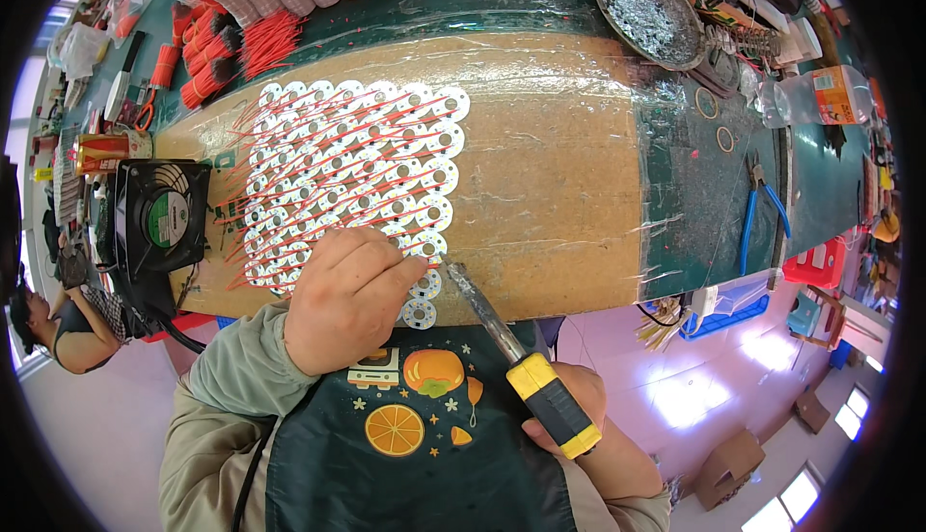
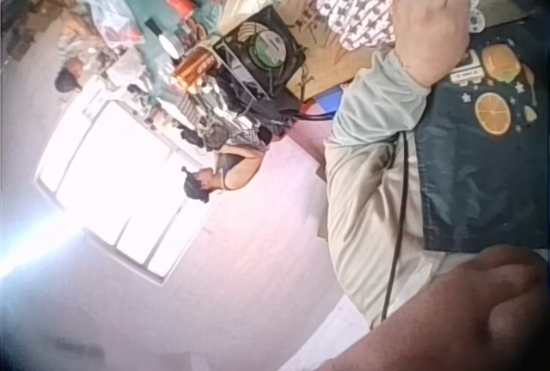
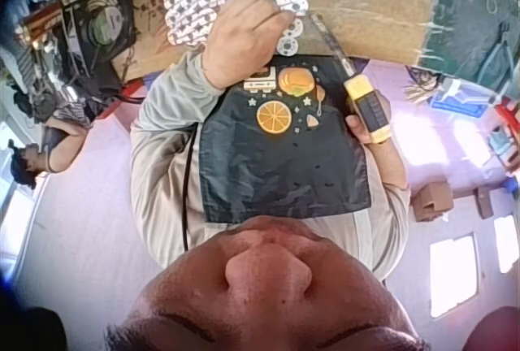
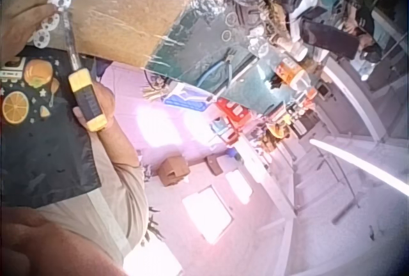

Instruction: The person solders red wires onto LED components on an assembly grid using a soldering iron.

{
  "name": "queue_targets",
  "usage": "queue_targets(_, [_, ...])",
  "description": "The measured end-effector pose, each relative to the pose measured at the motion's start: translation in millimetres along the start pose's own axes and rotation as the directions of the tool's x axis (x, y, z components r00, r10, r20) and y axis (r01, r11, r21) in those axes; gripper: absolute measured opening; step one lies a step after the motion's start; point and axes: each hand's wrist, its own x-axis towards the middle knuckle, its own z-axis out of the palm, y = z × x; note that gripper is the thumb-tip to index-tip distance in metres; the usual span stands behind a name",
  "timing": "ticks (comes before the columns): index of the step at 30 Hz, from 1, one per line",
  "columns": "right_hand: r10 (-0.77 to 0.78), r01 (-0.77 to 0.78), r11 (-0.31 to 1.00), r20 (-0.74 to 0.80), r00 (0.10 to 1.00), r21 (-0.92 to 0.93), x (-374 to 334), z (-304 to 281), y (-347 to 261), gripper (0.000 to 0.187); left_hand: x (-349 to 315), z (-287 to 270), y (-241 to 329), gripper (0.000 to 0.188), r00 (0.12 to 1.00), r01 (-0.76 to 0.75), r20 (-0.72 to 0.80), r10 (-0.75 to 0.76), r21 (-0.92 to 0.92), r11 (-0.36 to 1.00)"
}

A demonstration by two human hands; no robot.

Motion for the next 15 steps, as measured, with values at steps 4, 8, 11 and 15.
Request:
queue_targets(4, [0.069,-0.069,0.998,0.025,0.997,-0.004,-2.0,-2.0,-3.6,0.047,-0.1,0.0,1.0,0.026,1.0,0.008,0.004,-0.008,0.018,1.0])
queue_targets(8, [0.062,-0.062,0.998,0.009,0.998,0.005,-4.3,-2.4,-4.6,0.046,0.3,0.3,3.0,0.025,1.0,0.017,-0.004,-0.017,0.034,0.999])
queue_targets(11, [0.077,-0.078,0.996,0.014,0.997,0.037,-7.4,-1.9,-3.5,0.047,-1.9,-2.6,5.5,0.025,0.999,0.028,-0.045,-0.026,0.039,0.999])
queue_targets(15, [0.02,-0.02,1.0,0.056,0.998,0.011,-9.6,-4.2,1.1,0.049,-10.4,-12.0,8.5,0.027,1.0,0.009,-0.028,-0.009,0.009,1.0])
